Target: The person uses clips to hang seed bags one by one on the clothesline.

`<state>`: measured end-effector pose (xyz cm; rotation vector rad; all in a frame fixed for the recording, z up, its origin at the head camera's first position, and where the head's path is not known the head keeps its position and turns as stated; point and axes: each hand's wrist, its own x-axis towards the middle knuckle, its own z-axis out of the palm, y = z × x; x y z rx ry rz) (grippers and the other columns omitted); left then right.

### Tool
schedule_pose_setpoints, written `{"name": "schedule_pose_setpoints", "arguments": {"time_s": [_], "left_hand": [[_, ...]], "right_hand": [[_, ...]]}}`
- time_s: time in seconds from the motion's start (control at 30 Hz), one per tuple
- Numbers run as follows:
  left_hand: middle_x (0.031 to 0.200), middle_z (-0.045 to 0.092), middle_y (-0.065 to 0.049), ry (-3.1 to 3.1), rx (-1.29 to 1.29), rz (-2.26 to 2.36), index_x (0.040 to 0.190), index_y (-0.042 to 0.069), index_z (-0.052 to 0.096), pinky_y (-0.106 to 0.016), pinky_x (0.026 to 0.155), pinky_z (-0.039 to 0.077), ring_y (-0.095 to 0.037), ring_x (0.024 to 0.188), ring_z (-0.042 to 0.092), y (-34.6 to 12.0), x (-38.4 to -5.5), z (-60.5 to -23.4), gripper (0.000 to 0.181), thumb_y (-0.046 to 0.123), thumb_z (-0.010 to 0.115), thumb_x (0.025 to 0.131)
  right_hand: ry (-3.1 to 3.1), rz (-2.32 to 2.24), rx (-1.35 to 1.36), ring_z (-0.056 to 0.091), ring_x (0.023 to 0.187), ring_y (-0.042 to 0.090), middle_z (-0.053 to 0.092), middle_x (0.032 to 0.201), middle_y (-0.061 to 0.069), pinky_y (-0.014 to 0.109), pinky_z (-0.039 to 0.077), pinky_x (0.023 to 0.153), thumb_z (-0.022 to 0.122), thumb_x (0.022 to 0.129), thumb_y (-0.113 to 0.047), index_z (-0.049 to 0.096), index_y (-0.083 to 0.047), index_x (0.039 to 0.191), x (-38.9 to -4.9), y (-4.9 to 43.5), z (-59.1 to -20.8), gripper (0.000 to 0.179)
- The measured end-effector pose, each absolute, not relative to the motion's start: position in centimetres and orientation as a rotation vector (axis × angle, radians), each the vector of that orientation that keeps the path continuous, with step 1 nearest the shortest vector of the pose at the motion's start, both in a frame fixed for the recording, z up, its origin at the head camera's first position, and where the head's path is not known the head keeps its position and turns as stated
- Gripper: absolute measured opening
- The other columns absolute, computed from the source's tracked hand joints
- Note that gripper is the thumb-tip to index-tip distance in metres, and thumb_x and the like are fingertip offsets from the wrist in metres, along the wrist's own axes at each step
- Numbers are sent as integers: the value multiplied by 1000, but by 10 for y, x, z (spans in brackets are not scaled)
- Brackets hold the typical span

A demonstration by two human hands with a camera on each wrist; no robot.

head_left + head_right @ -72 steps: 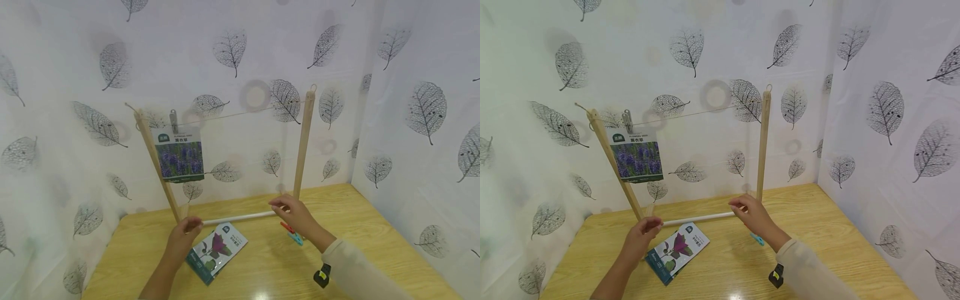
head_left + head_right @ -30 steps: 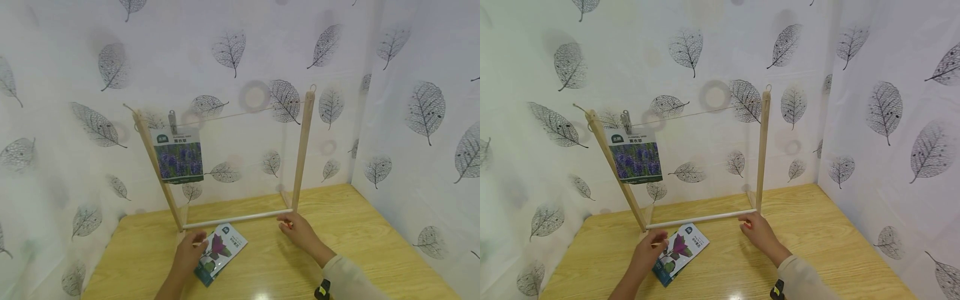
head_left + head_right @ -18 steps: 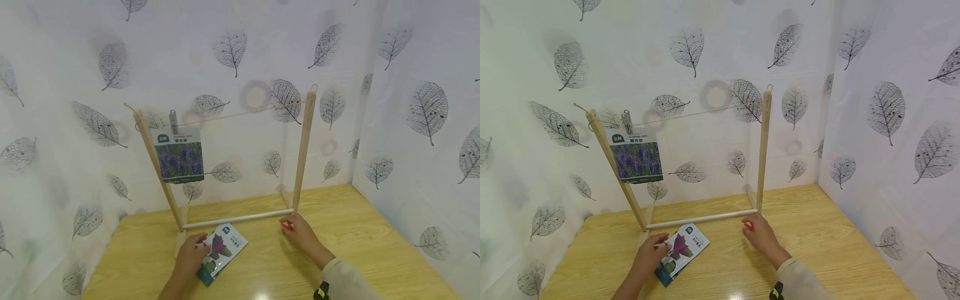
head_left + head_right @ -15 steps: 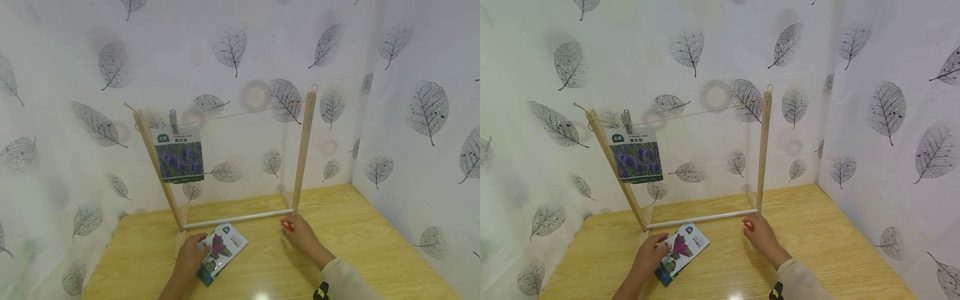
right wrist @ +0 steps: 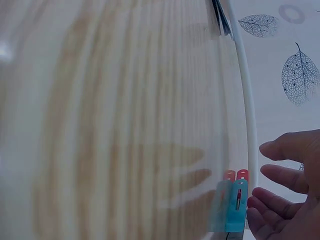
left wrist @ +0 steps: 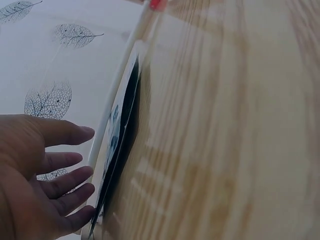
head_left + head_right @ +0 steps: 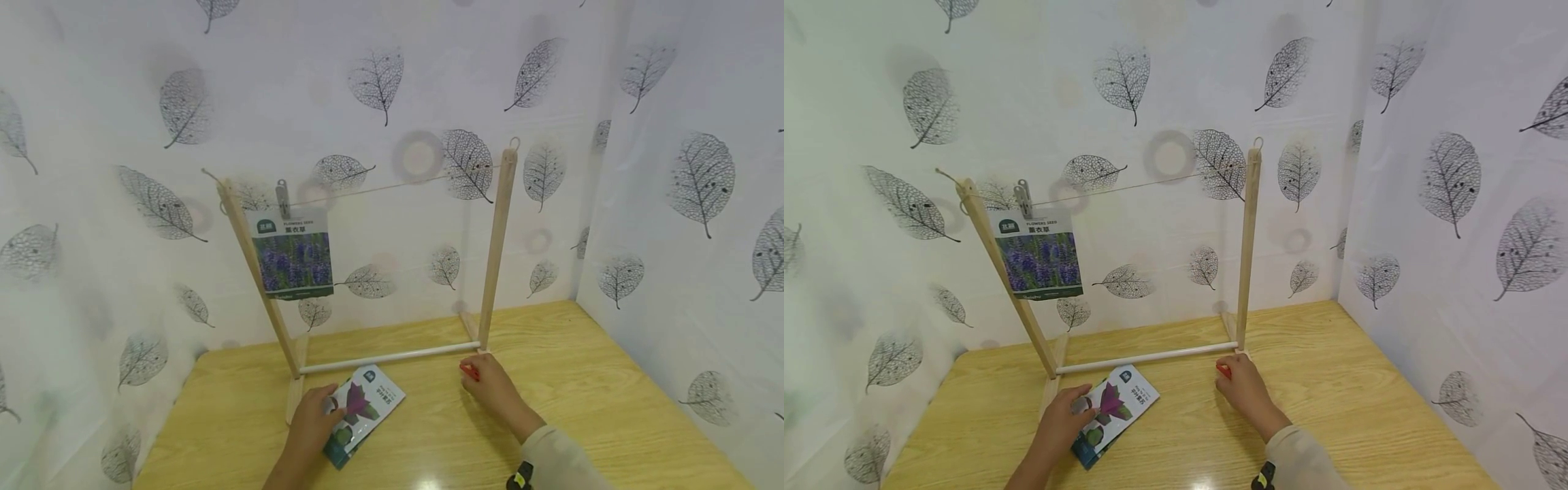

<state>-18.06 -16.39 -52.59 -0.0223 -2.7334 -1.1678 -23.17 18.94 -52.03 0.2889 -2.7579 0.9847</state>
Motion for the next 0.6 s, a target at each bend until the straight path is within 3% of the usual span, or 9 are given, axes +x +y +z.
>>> {"name": "schedule_pose_setpoints", "arguments": {"time_s": [0.3,0.6], "left_hand": [[125,61,-19,-2815,15,-1185,126,2,61,-55,102,43,-38,119,55,-163,-179,-526,50,17,74,80],[117,65,-19,-2881,-38,-937,119,-1,64,-53,91,48,-37,106,60,-159,-180,-528,52,21,79,75]], "right_hand": [[-2812,991,180,60,99,28,61,114,17,41,52,81,70,86,-15,69,-5,110,-233,190,-524,26],[-2860,981,111,59,98,29,61,114,18,44,52,80,71,84,-14,70,-4,111,-234,191,-524,29]]}}
